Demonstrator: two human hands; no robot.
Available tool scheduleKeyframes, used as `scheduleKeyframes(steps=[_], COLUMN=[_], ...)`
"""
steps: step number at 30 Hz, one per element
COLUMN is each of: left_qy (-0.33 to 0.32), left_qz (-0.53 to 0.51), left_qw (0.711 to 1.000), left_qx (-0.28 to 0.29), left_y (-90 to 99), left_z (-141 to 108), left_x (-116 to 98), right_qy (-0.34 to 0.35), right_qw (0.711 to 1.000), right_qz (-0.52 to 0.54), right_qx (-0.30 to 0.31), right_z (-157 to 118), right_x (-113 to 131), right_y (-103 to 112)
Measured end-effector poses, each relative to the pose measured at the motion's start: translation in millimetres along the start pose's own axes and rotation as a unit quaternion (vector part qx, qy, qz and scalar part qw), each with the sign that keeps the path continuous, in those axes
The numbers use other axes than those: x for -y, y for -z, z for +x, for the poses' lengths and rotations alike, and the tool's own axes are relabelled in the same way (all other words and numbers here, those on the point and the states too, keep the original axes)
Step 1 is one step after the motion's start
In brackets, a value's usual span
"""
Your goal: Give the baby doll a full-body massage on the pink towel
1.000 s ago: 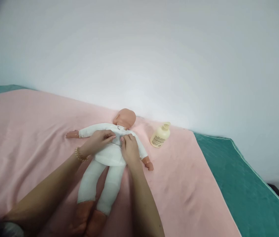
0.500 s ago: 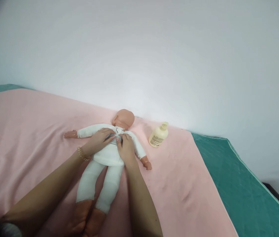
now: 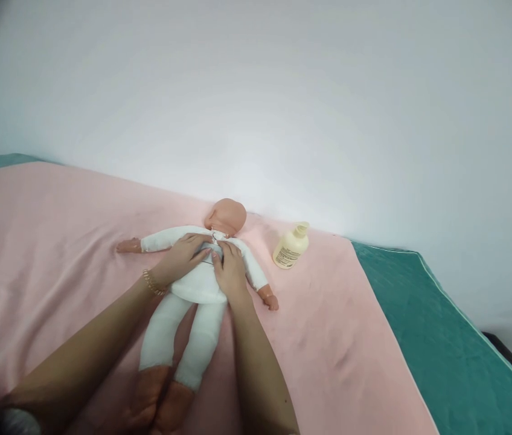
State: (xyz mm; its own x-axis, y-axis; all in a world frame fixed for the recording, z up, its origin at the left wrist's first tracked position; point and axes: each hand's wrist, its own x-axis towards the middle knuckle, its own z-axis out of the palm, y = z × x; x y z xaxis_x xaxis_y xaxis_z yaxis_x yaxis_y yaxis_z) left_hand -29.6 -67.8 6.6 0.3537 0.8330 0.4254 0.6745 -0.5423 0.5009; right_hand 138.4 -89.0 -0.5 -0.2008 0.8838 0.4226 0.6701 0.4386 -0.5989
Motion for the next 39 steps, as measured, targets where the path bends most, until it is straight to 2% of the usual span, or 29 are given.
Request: scheduleKeyframes(steps=[5, 12, 22, 26, 31, 33, 35, 37, 39], left_qy=[0.011, 0.001, 0.014, 0.003, -0.038, -0.065, -0.083, -0.083, -0.077], left_qz=[-0.003, -0.002, -0.028, -0.057, -0.061, -0.063, -0.064, -0.081, -0.107], left_qw=[1.0, 1.0, 0.999, 0.998, 0.995, 0.989, 0.976, 0.963, 0.955], left_qx=[0.01, 0.003, 0.019, 0.042, 0.07, 0.113, 0.189, 0.243, 0.265], left_y=[-0.1, -2.0, 1.0, 18.0, 62.1, 79.1, 90.9, 95.6, 93.8], left_z=[1, -1, -1, -1, -12, -20, -28, -34, -37], left_x=[0, 2, 5, -2, -34, -48, -59, -65, -65], right_qy=[-0.004, -0.005, -0.013, 0.0, 0.041, 0.053, 0.057, 0.062, 0.07], right_qw=[1.0, 1.0, 0.999, 0.999, 0.992, 0.987, 0.982, 0.974, 0.962], right_qz=[-0.005, -0.007, 0.005, -0.011, -0.094, -0.11, -0.112, -0.119, -0.144], right_qx=[0.024, 0.008, 0.036, 0.051, 0.068, 0.104, 0.142, 0.182, 0.222], right_z=[1, -1, -1, -3, -17, -26, -35, -43, -48], right_x=[-1, -2, -3, 9, 52, 71, 87, 96, 99], right_y=[1, -1, 0, 16, 56, 71, 82, 87, 89])
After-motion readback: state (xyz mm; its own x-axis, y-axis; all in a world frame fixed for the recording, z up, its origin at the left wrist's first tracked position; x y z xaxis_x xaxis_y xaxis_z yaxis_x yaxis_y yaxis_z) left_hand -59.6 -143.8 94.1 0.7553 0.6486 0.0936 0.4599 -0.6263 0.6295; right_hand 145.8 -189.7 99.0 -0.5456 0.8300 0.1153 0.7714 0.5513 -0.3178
